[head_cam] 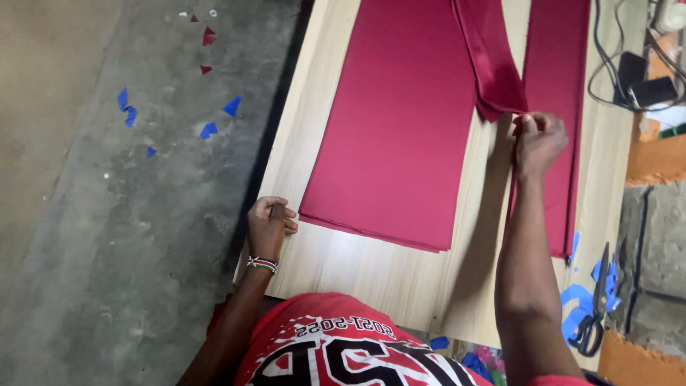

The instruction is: Smoothing and aligning long strips of red fabric on a workbench in a sewing factory.

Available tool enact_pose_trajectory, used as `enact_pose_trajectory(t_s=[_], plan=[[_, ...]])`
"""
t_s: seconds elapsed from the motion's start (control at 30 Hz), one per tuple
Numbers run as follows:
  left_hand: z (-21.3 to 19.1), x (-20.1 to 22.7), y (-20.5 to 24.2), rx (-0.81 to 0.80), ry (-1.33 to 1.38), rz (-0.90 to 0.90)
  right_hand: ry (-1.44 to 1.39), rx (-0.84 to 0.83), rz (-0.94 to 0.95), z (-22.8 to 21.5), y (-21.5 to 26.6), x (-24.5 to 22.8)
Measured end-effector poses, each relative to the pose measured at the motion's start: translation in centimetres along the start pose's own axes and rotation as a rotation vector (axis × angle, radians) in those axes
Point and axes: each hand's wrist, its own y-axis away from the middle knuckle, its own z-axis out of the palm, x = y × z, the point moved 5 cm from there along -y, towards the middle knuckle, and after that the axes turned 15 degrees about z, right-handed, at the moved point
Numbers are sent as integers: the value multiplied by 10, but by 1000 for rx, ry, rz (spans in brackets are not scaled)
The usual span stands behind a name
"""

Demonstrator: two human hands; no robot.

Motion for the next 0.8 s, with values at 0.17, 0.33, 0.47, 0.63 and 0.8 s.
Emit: enact_pose_trajectory(t_s=[0.17, 0.33, 0.47, 0.63, 0.8], plan=[[89, 17, -3, -225, 161, 127, -540, -265, 160, -74, 76, -150], [220, 82, 13, -657, 286, 372, -590, -323, 312, -127, 156, -218], [297, 108, 22, -835, 662, -56, -519, -291, 269, -147, 187, -244], [341, 82, 2, -864, 981, -216, -470, -249, 177, -156, 206, -255], [283, 75, -48, -435, 384, 367, -266, -125, -86, -160, 212, -262]])
